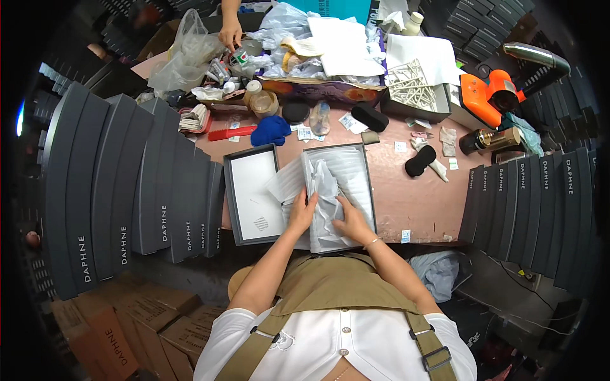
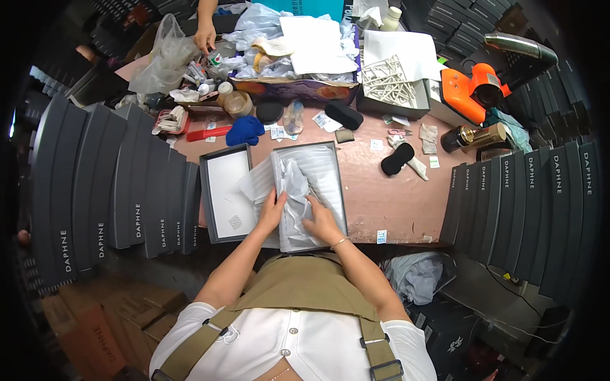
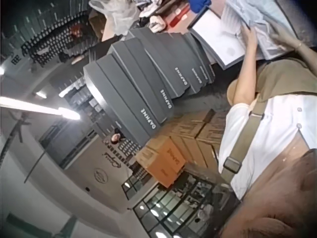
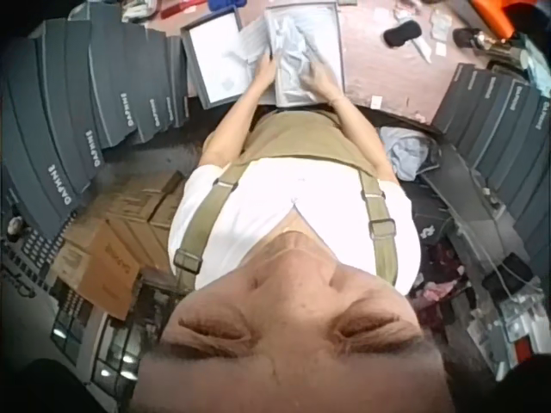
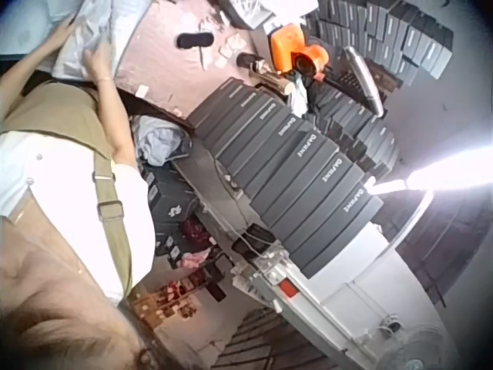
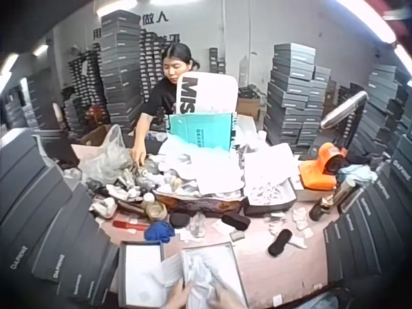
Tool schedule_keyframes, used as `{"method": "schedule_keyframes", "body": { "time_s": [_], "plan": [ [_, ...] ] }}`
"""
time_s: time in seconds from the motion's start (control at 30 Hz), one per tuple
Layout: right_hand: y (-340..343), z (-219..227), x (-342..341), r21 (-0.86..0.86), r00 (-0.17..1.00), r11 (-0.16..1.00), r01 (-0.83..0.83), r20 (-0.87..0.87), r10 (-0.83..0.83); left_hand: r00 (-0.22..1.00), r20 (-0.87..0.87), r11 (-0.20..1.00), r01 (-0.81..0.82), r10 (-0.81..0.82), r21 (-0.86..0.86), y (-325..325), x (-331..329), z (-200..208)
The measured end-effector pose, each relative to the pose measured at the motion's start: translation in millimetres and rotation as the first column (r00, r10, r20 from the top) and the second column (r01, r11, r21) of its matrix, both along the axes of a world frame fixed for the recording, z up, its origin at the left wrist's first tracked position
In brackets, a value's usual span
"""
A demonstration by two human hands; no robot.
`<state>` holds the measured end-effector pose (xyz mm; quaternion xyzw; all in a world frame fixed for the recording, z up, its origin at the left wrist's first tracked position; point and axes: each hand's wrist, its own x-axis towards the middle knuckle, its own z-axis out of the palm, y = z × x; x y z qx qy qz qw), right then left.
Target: Inspecting and packing a pair of black high-heeled shoes into a box.
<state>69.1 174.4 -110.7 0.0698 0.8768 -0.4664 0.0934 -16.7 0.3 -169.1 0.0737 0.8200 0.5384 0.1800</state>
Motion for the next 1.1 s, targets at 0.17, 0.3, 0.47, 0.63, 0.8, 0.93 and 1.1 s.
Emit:
{"method": "schedule_keyframes", "body": {
  "time_s": [0.17, 0.3, 0.47, 0.63, 0.8, 0.93, 1.1],
  "plan": [
    [52, 71, 17, -0.837, 0.969, 0.492, 0.240, 0.241, -0.062, 0.996, 0.081, 0.994, -0.045, 0.036, 0.103, -19, -3, -19],
    [107, 122, 31, -0.679, 0.923, 0.654, 0.333, 0.095, -0.372, 0.996, -0.021, 0.995, -0.089, 0.089, -0.039, -13, 17, 42],
    [132, 27, 33, 0.453, 0.944, 0.832, 0.321, -0.223, -0.243, 0.991, -0.126, 0.970, 0.019, -0.051, -0.240, -4, 19, 40],
    [48, 57, -8, 0.566, 0.952, 0.817, 0.110, -0.296, 0.077, 0.996, 0.065, 0.984, 0.078, -0.068, -0.161, -7, 4, 21],
    [48, 16, -18, 0.522, 0.934, 0.835, 0.171, -0.356, 0.032, 0.999, 0.008, 0.984, 0.044, -0.043, -0.171, 0, 1, 18],
    [47, 37, -4, 0.470, 0.874, 0.859, 0.203, -0.482, 0.057, 0.939, -0.343, 0.987, -0.036, -0.021, -0.159, 15, 19, 68],
    [39, 30, -3, 0.035, 0.834, 0.920, 0.391, -0.435, -0.339, 0.875, -0.342, 0.883, 0.175, -0.343, -0.436, 25, 19, 79]
  ]
}}
